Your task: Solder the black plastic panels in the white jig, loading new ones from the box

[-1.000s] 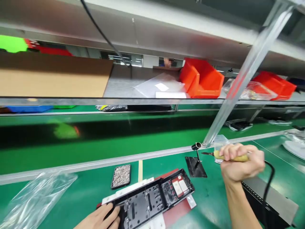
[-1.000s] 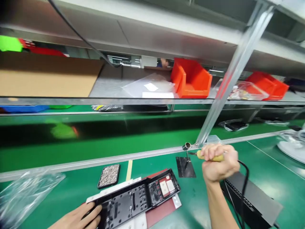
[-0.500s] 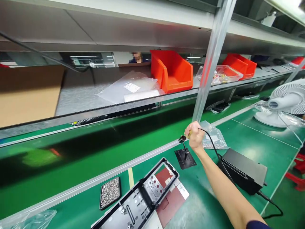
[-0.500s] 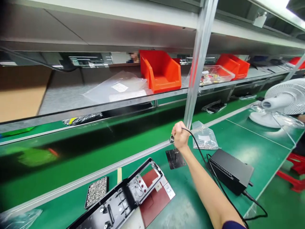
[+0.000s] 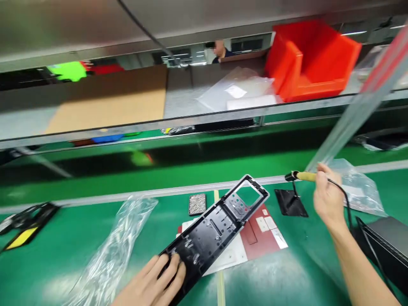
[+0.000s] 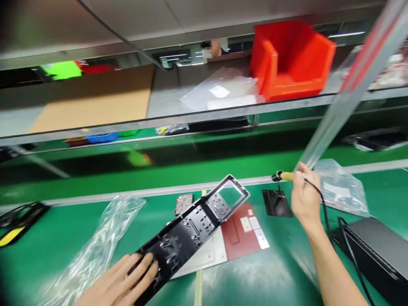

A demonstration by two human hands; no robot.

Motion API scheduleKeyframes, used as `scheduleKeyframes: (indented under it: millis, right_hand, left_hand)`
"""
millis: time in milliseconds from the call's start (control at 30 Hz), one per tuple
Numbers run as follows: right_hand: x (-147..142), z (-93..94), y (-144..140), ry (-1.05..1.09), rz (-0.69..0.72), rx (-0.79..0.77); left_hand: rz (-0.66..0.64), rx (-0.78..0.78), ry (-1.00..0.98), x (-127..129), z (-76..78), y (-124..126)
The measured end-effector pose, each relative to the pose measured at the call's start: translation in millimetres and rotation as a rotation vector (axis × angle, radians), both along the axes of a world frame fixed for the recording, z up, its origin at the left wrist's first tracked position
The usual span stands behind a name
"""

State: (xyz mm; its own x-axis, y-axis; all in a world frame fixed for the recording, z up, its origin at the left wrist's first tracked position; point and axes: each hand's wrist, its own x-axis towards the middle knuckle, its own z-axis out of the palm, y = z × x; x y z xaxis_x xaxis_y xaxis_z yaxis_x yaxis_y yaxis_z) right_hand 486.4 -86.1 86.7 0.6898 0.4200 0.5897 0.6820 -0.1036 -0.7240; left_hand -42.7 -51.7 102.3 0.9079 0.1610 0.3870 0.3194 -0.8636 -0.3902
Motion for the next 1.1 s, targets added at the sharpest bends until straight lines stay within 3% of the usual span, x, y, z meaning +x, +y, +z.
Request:
scheduleKeyframes:
  millis: [100,200,333,400,567,700,800,967,1100]
  right_hand:
    - [-6.7,-19.1,-16.2,0.028,0.032,-0.142]
    - [-35.0,-37.4,-37.3,0.042,-0.029,-0.206]
    - [-92.8,-49.7,-61.1,-0.15,0.043,-0.075]
    - [-120.4,-51.7,-69.5,-0.276,0.173,0.019]
    - [-184.7,-48.3,-74.3,-0.624,0.886,0.06]
    - [-248.0,-50.4,-67.8,-0.63,1.207,0.021]
    - [-295.9,-72.0,-65.7,-0.629,1.308,0.037]
    - [-366.1,-118.1,-61.9,-0.783,1.327,0.202]
    - [-419.8,-124.6,-49.8,-0.826,1.496,-0.091]
  left_hand:
    - [0.044,-0.02,0.126,3.9,2.3,-3.5]
    - [0.053,-0.034,0.137,3.5,6.9,-8.1]
    - [0.06,-0.06,0.146,-0.6,7.7,-13.1]
    - [0.076,-0.067,0.163,-2.0,8.1,-14.1]
    - [0.115,-0.033,0.219,-5.6,12.7,-14.9]
    - [0.14,-0.021,0.224,-10.3,17.9,-16.3]
    - [0.15,-0.035,0.213,-13.7,21.9,-17.5]
    - [0.157,-0.028,0.197,-17.4,29.3,-18.5]
    - [0.18,-0.02,0.218,-20.8,33.1,-19.1]
